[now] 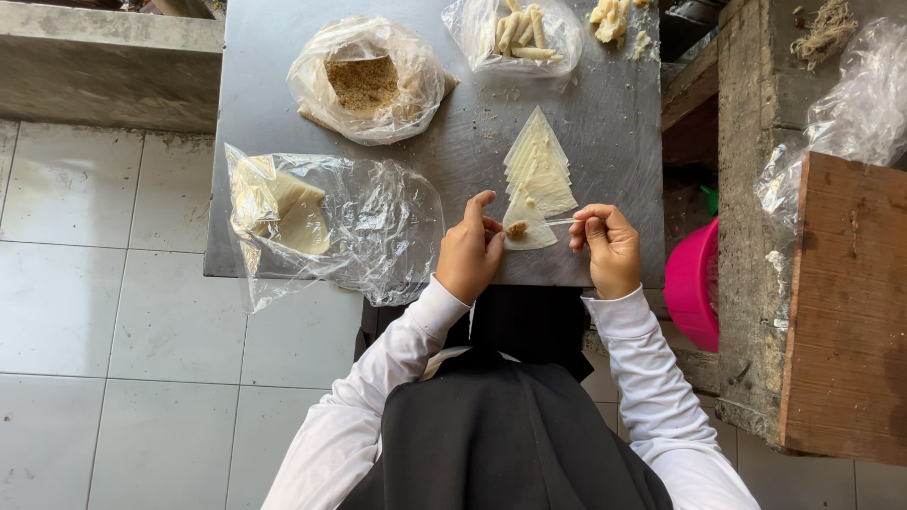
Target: The person prepares dumplings by hand, taking triangular dough sheets from a stack and filling them with a mixture using a small stick before folding them into shapes.
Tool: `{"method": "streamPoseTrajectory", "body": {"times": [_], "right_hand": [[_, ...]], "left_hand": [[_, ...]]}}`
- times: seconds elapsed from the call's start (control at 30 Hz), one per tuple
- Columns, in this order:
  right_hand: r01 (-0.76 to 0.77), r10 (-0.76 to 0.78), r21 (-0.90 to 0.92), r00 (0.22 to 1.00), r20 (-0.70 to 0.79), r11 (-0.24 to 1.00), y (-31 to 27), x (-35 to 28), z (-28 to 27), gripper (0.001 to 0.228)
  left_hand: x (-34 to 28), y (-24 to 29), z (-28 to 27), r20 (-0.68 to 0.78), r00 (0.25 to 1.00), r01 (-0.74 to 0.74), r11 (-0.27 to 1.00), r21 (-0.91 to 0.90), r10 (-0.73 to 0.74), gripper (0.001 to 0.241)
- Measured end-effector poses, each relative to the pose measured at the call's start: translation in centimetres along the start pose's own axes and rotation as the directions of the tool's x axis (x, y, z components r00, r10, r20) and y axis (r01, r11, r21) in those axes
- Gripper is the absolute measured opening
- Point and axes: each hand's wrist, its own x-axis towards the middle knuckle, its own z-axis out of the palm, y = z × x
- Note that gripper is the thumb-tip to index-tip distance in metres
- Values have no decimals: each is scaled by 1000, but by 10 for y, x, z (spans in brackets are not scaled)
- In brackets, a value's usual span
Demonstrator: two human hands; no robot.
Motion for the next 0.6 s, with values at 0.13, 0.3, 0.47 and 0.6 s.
{"method": "streamPoseTrajectory", "body": {"times": [0.13, 0.3, 0.47, 0.6], "right_hand": [[74, -74, -43, 997, -3, 996, 1, -8, -8, 15], [134, -135, -110, 991, -5, 985, -7, -14, -18, 14], [146, -151, -100, 987, -51, 984, -35, -12, -13, 15], [165, -162, 89, 986, -40, 982, -74, 23, 11, 17]], "left_hand": [[-2, 1, 1, 6, 1000, -5, 1000, 6, 5, 56], [-1, 4, 4, -5, 1000, -17, 1000, -18, 17, 54], [-3, 7, 6, -31, 998, -51, 999, 7, 51, 49], [-4, 7, 5, -53, 996, -70, 998, 5, 70, 47]]}}
